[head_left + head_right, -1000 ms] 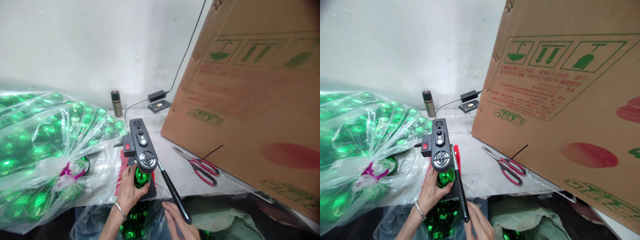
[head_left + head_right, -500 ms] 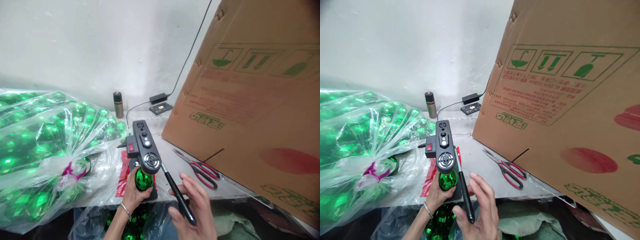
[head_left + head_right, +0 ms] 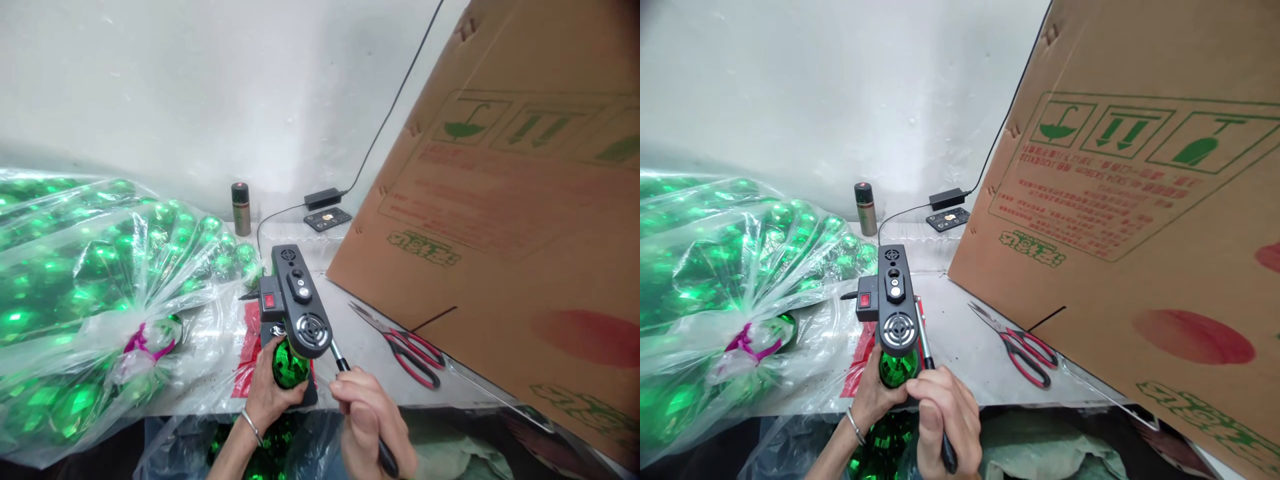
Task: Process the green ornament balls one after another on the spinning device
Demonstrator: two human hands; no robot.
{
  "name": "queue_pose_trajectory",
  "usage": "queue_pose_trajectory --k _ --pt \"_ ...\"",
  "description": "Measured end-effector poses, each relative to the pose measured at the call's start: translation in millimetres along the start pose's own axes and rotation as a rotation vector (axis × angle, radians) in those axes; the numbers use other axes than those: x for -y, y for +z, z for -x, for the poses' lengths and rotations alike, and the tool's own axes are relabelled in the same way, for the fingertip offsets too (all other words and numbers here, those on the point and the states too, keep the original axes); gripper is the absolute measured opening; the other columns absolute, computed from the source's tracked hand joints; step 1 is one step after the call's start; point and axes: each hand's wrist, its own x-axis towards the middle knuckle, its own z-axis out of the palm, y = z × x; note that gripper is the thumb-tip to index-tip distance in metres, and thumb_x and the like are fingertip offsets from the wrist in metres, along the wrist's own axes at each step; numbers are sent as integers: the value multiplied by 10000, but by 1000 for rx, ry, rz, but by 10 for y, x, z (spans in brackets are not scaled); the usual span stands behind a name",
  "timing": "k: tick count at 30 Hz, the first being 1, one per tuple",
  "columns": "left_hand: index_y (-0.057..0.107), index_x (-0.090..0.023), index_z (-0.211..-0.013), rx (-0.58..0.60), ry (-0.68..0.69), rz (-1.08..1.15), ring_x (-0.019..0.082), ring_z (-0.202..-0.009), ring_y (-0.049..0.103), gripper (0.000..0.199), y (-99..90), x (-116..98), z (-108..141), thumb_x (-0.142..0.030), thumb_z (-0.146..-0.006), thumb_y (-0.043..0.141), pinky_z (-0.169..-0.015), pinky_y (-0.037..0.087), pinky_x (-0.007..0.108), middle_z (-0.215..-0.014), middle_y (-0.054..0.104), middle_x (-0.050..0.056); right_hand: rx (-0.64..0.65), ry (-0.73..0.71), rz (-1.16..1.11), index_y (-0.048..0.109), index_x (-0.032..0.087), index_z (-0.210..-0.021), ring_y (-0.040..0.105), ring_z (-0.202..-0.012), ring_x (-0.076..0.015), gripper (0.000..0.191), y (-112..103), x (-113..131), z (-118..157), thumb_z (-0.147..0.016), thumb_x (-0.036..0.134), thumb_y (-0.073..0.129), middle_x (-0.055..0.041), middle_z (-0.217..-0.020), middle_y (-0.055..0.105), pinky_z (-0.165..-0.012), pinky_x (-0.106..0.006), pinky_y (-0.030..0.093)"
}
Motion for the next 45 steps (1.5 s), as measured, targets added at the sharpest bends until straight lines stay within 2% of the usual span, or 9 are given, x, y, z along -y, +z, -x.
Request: queue_pose_trajectory --k 4,10,15,20,24,30,35,40,45 --pt "707 -162 -1469 -26 21 -20 459 -1295 821 850 26 36 11 -381 -682 942 -1193 659 695 -1360 838 194 -50 -41 0 826 204 -1010 768 -611 -166 303 20 -27 25 -1204 247 597 -11 -785 818 -738 -352 706" --pt "701 -189 -1489 -35 28 -39 438 -1304 819 867 58 66 29 -369 -682 961 -1191 667 663 -1383 843 174 -47 -31 -2 810 218 -993 758 -622 -156 355 51 -20 16 -1235 291 562 20 -761 804 -819 -356 677" --pt "716 -196 -1480 -26 36 -50 433 -1320 821 857 29 91 27 -342 -679 981 -1196 674 646 -1399 847 162 -74 -50 -51 633 245 -817 624 -530 -106 478 120 35 -81 -1267 316 486 77 -644 658 -797 -305 649" --pt "707 -188 -1513 14 48 -47 429 -1346 819 849 0 94 22 -355 -724 973 -1205 674 638 -1430 839 176 -69 -24 -19 495 250 -752 567 -552 -80 523 135 81 -145 -1271 308 465 75 -688 595 -794 -262 641" --pt "702 -174 -1508 -16 46 -50 440 -1350 817 867 24 85 20 -347 -700 966 -1212 669 647 -1428 837 188 -79 -23 0 477 243 -748 561 -563 -68 524 139 116 -188 -1269 296 483 80 -699 582 -785 -236 634" --pt "691 -193 -1541 31 64 -64 424 -1369 814 832 -11 145 17 -388 -776 952 -1213 669 632 -1453 832 180 -93 -30 20 458 247 -748 535 -547 -73 522 174 161 -227 -1268 282 484 86 -678 560 -740 -244 618" --pt "703 -197 -1510 -4 82 -90 422 -1299 838 829 -22 122 15 -382 -748 969 -1167 694 630 -1389 851 170 -81 -13 -20 469 251 -772 538 -563 -88 492 163 116 -143 -1263 271 469 77 -689 562 -700 -262 579" --pt "690 -200 -1494 -33 68 -69 427 -1313 831 854 36 78 4 -362 -700 960 -1185 682 643 -1387 851 169 -81 16 -78 484 245 -783 543 -591 -94 469 160 72 -48 -1251 236 466 60 -719 570 -623 -259 503" --pt "702 -196 -1456 -60 53 -48 439 -1338 815 850 78 69 -10 -378 -663 949 -1211 662 659 -1382 848 169 -115 30 -148 511 235 -773 567 -615 -100 466 186 11 49 -1236 200 477 51 -741 599 -652 -277 521"
